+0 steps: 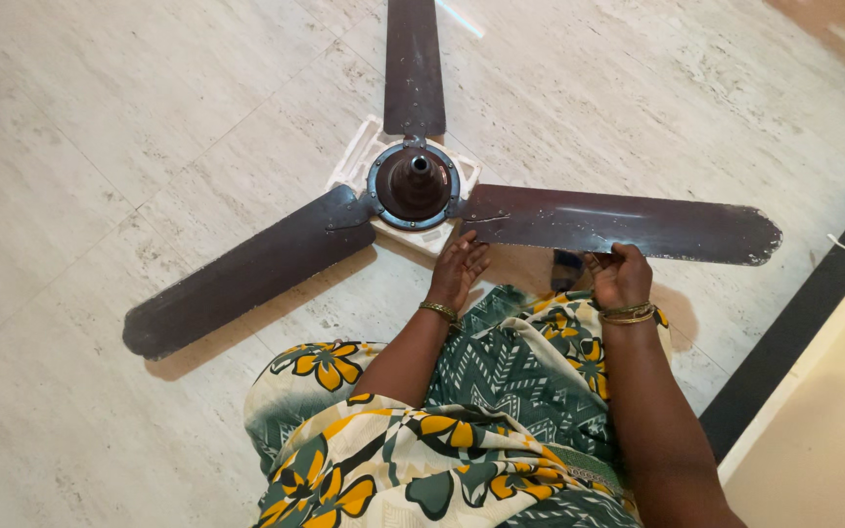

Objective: The person sits on the floor and assembles a ceiling fan by attaching blades to the motor housing using a screwdriver. They then wipe the fan blades and motor housing with a cloth.

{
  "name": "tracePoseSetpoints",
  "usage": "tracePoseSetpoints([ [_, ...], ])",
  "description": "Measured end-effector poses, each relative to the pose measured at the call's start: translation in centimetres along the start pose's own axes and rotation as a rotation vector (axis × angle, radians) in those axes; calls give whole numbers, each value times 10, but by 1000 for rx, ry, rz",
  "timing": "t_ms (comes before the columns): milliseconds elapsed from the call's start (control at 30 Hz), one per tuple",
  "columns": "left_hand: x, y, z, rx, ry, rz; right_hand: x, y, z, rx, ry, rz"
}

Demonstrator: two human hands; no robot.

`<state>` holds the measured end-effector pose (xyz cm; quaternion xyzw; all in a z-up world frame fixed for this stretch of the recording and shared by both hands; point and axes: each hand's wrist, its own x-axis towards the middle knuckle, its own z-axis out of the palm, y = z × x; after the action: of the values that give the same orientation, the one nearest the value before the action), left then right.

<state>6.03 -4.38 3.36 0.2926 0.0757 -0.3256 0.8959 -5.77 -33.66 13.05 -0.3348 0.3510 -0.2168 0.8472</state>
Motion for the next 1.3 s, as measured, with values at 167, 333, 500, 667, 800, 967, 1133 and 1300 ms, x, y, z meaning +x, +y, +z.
tracePoseSetpoints([
  [167,1,-4,5,94,143,-58,-4,0,2,-10,-23,-18],
  [333,1,8,23,99,101,-161,-12,-3,13,-32,-15,6],
  [500,22,-1,25,28,51,-146,-19,-5,19,-32,-44,0],
  [667,38,-13,16,-48,68,-117,-46,-12,41,-19,8,43],
  [800,40,-11,14,-28,67,-123,-81,-8,54,24,22,95],
  [967,38,-10,19,-12,131,-127,-79,2,51,114,87,61],
  [1133,39,-14,16,2,152,-122,-88,24,42,162,30,69],
  [1300,42,-16,13,-6,153,-123,-82,51,31,20,-59,117],
])
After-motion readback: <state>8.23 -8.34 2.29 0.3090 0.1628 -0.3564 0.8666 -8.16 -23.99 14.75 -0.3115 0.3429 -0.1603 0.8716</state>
